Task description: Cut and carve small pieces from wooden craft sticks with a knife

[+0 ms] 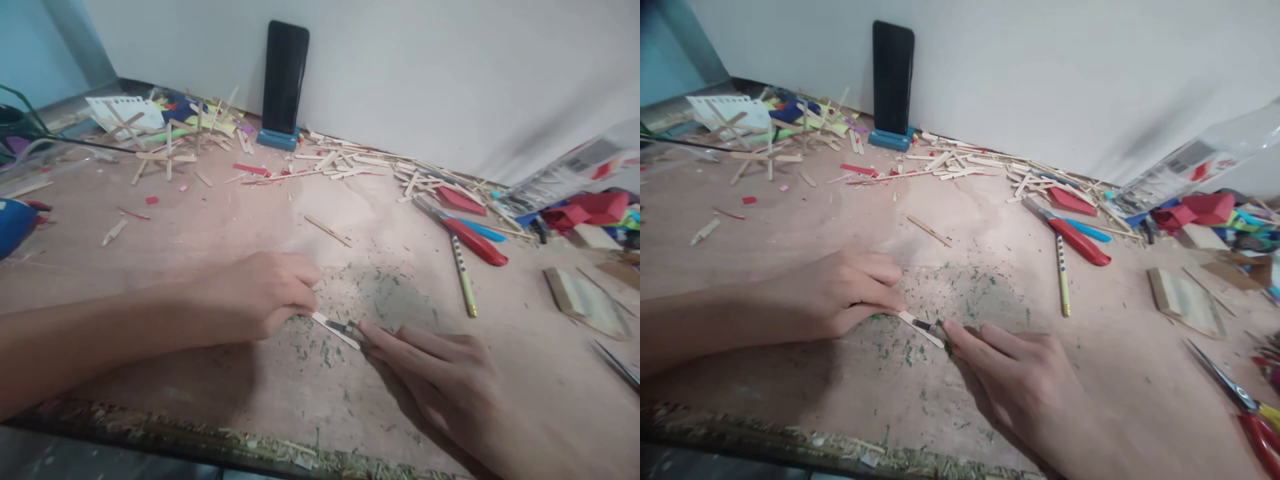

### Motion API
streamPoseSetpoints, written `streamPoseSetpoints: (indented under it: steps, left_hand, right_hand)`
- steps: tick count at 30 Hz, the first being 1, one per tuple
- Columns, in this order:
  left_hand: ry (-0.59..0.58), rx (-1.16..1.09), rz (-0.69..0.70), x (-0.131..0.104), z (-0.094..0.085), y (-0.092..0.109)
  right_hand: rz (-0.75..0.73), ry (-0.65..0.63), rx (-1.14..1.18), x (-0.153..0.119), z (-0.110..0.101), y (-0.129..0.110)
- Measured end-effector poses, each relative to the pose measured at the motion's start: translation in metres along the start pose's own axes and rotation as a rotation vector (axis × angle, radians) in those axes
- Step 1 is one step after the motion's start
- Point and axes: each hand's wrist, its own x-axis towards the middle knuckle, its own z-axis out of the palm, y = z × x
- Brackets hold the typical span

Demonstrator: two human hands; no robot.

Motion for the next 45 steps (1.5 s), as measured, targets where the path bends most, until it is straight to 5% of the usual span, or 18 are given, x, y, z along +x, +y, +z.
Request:
streamPoseSetpoints:
  steps: [25, 45]
  left_hand:
    - [0.001, -0.003, 0.002, -0.004, 0.005, -0.004]
    - [-0.049, 0.031, -0.035, -0.011, 0.002, -0.006]
  right_hand:
    - [0.012, -0.081, -0.035, 0.015, -0.011, -0.005]
    - [-0.025, -0.147, 0.140, 0.033, -0.022, 0.027]
